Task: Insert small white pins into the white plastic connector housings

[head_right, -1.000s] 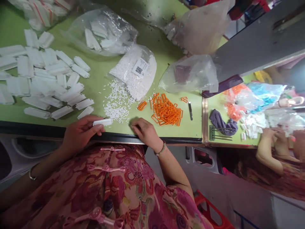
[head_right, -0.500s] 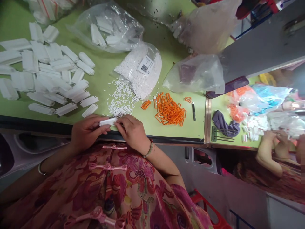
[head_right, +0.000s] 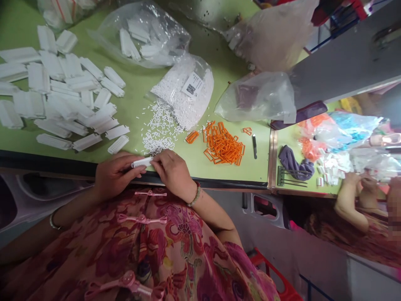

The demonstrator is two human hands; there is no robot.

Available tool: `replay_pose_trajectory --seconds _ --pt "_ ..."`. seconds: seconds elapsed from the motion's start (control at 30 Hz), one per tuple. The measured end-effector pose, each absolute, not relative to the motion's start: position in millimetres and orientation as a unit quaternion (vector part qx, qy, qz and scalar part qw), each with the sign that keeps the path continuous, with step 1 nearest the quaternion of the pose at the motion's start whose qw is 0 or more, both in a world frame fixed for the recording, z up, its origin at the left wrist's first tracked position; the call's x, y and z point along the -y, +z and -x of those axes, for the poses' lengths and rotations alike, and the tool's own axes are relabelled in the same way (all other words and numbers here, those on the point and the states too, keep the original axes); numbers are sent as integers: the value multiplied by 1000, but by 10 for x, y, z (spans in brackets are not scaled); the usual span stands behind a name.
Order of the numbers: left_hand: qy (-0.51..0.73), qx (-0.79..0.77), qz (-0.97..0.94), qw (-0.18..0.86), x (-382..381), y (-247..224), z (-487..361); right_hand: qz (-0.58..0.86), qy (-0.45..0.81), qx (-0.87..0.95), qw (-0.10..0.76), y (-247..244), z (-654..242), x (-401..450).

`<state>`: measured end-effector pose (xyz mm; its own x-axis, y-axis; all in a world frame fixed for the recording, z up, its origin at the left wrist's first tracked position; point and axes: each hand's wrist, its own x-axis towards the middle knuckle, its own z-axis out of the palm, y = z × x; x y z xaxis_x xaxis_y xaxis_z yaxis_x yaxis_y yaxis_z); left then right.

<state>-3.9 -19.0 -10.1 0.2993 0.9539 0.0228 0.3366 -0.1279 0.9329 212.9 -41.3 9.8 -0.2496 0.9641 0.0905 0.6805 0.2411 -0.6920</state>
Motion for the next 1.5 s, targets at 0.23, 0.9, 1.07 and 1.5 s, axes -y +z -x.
replay_pose_trajectory --seconds 0.23,0.9,1.07,1.5 --pt "357 -485 -630 491 222 -139 50 514 544 579 322 57 -2221 436" --pt "405 -511 -601 462 214 10 184 590 422 586 361 66 -2416 375" --pt "431 -540 -523 499 250 -25 192 542 305 732 280 37 -2371 437" --pt "379 -526 -611 454 230 -82 191 548 434 656 283 111 -2126 289"
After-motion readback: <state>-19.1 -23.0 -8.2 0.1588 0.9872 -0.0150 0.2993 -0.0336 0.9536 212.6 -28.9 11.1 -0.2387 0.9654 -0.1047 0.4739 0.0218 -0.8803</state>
